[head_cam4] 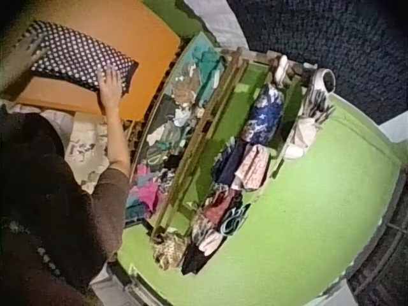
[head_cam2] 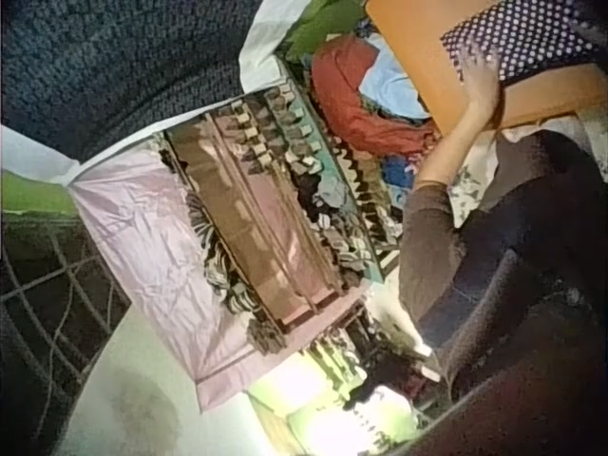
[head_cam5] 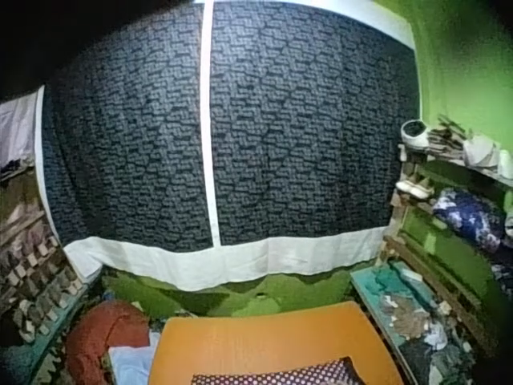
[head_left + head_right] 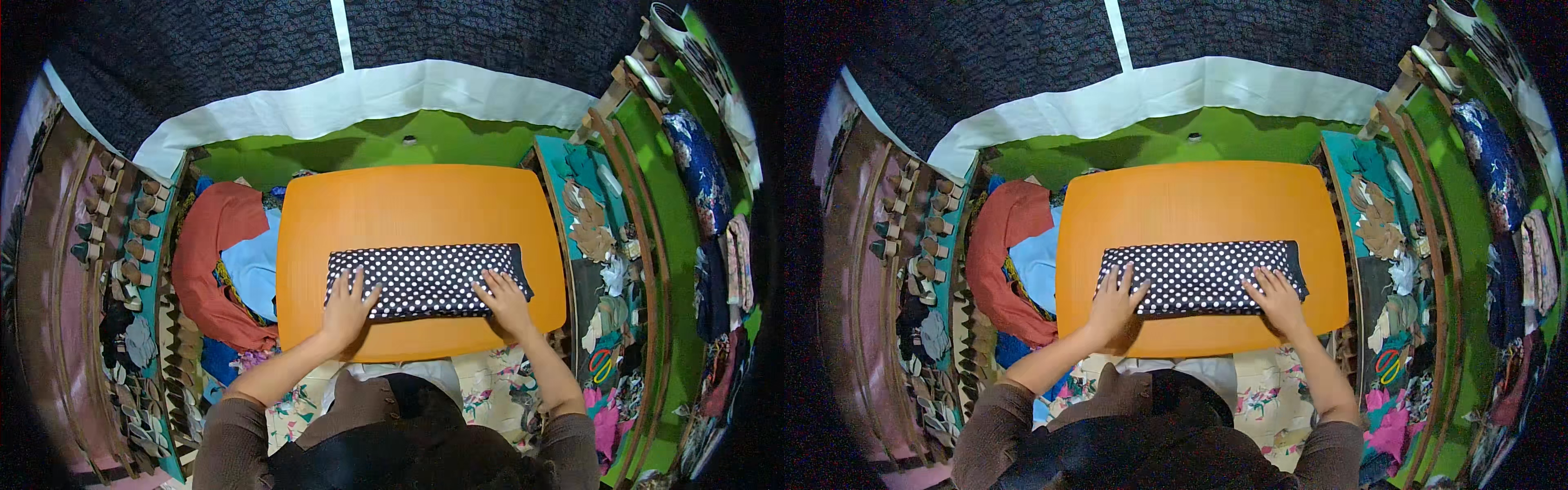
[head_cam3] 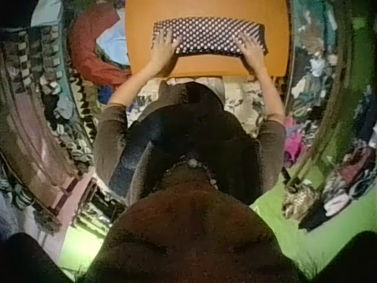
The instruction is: Folding several pieces of patterned fabric on a table and placing them on a shelf.
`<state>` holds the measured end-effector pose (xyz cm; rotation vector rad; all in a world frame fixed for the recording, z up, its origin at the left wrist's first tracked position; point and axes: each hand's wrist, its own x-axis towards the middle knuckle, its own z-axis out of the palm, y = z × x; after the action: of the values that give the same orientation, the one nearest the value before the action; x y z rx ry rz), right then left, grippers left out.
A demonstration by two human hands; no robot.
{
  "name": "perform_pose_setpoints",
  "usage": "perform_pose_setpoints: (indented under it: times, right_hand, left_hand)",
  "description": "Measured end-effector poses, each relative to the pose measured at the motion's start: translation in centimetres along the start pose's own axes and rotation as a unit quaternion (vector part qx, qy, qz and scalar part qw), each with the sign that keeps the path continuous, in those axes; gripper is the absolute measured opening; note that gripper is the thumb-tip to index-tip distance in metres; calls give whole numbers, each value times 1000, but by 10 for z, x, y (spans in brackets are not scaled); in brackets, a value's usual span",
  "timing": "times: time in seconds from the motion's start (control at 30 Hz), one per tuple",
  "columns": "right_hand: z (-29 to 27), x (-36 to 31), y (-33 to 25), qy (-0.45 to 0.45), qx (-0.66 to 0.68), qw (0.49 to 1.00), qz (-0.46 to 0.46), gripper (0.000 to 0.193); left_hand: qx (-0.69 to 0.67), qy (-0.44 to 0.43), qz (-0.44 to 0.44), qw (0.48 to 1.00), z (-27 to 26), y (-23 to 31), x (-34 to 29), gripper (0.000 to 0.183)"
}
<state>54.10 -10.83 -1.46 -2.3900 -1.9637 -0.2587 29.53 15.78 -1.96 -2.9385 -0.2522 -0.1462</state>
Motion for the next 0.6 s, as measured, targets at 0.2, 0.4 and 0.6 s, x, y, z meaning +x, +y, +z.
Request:
perform_pose_setpoints:
  times: [0.2, 0.4, 0.6]
  right_hand:
    - [30, -37, -38, -122, 39, 986, 106, 54]
    - [30, 5, -104, -116, 194, 940, 255, 73]
    - [53, 105, -177, 12, 222, 963, 151, 54]
  left_hand:
    - [-88, -125, -30, 988, 30, 9, -34, 67]
    - [-191, -49, -112, 974, 44, 22, -20, 70]
    - [-245, 6, -196, 950, 68, -16, 19, 49]
